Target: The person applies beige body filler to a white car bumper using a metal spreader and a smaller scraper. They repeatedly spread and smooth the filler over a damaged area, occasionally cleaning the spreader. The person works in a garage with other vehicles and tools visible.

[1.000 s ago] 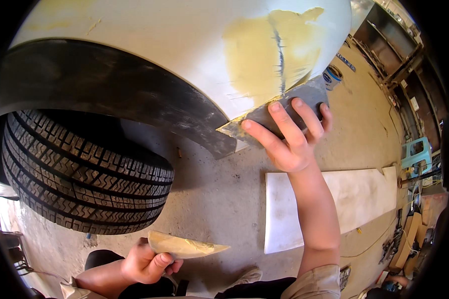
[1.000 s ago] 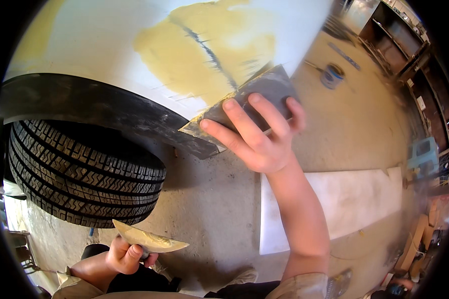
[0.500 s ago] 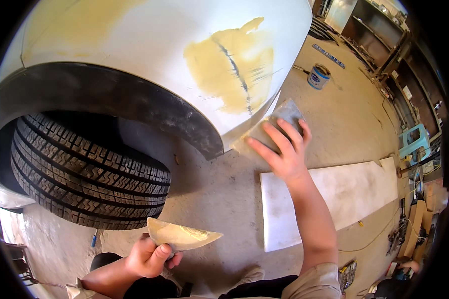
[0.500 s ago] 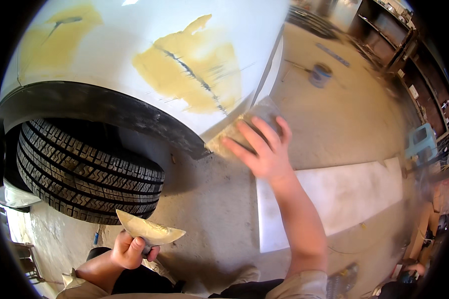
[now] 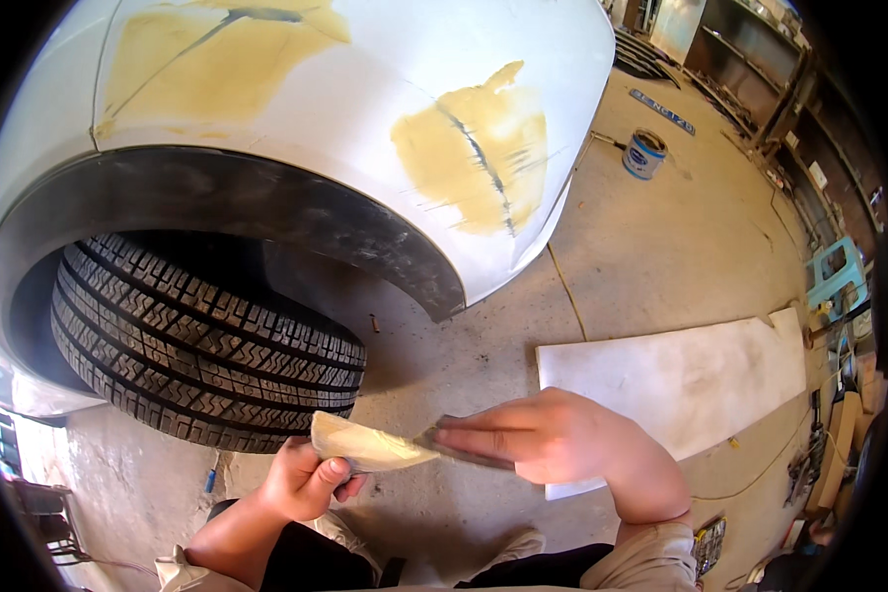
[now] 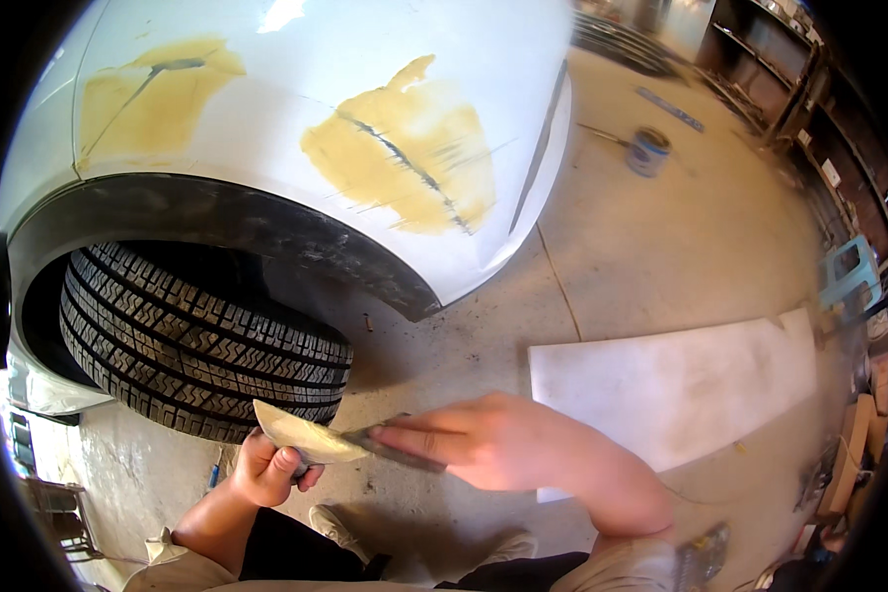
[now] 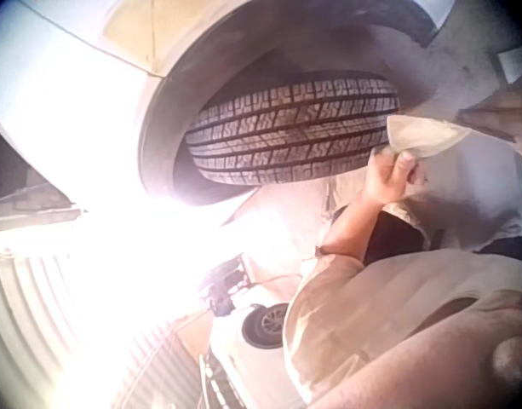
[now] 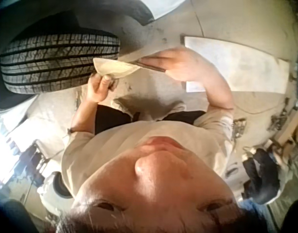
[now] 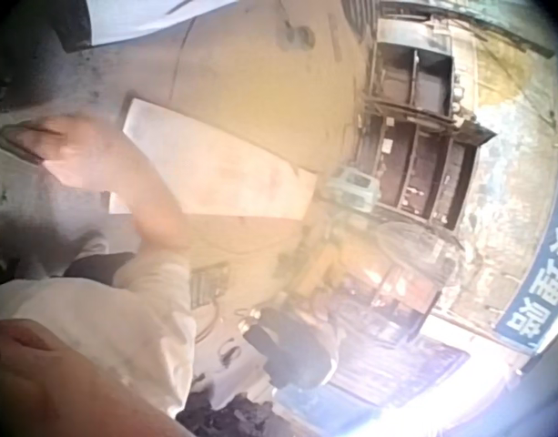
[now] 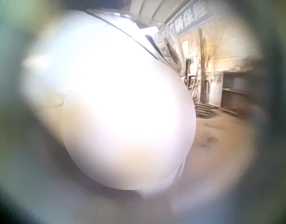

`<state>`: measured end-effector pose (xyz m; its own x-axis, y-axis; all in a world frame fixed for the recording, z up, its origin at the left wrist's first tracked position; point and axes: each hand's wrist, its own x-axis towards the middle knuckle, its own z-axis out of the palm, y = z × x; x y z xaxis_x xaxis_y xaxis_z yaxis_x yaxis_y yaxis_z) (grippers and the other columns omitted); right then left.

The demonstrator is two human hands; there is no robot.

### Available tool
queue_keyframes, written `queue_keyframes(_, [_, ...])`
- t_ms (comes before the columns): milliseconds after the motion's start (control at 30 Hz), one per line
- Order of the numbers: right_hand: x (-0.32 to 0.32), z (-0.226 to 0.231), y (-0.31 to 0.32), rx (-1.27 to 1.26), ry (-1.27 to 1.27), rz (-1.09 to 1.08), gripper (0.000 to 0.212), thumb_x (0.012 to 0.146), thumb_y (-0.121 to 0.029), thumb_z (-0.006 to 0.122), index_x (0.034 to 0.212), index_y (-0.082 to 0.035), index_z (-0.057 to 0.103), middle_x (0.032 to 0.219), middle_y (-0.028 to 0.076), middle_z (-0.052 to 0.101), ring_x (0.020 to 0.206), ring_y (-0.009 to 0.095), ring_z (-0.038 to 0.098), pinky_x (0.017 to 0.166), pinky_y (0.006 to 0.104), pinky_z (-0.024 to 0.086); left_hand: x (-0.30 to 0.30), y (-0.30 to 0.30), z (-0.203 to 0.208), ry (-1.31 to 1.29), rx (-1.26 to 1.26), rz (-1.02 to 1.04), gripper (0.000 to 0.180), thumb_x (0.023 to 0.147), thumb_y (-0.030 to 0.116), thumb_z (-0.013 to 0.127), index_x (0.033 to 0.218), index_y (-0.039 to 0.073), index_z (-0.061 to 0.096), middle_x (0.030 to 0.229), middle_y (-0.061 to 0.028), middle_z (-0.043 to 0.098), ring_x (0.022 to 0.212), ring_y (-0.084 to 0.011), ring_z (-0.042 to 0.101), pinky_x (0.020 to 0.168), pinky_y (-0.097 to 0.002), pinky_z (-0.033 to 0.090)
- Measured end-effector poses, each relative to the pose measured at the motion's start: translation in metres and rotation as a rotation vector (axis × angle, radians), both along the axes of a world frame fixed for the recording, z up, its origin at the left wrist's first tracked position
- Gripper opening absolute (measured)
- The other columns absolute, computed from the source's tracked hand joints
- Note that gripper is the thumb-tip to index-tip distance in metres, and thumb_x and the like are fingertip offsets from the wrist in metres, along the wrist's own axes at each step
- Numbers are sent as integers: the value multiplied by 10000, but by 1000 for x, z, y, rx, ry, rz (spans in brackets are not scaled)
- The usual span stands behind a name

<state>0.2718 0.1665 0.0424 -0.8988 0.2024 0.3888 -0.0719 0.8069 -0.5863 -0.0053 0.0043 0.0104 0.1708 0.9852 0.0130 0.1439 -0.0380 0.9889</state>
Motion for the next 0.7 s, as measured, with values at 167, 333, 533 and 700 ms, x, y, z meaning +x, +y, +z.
queue_keyframes(167, [16,5,22,267,-102,-339,429,790,-3,622,1214,-56,656,1080,127,696,852,255,688,686,328,569,11,-9,8,-209,-18,165,482,1051,367,416,1205,-75,531,696,-84,587,504,-109,478,473,-259,367])
queue_keyframes(333, [-5,4,53,429,592,-639,445,722,37,648,1160,-37,665,1020,128,690,701,247,654,575,310,516,14,-10,-1,-125,-8,19,510,1058,385,376,1176,-86,533,648,-44,550,522,-113,483,506,-261,383])
queue_keyframes(533, [-26,-22,23,168,627,-654,275,808,54,615,1081,43,649,980,181,684,767,296,658,653,321,527,9,-5,6,-115,-120,171,245,1050,174,360,943,20,518,710,-10,520,626,-89,432,571,-255,370])
queue_keyframes(700, [-36,-20,20,511,556,-584,390,715,-36,729,1101,-53,675,1132,161,654,894,308,639,754,370,529,12,-6,3,-233,-83,188,195,1046,141,370,1039,15,517,732,-6,504,650,-89,429,594,-250,369])
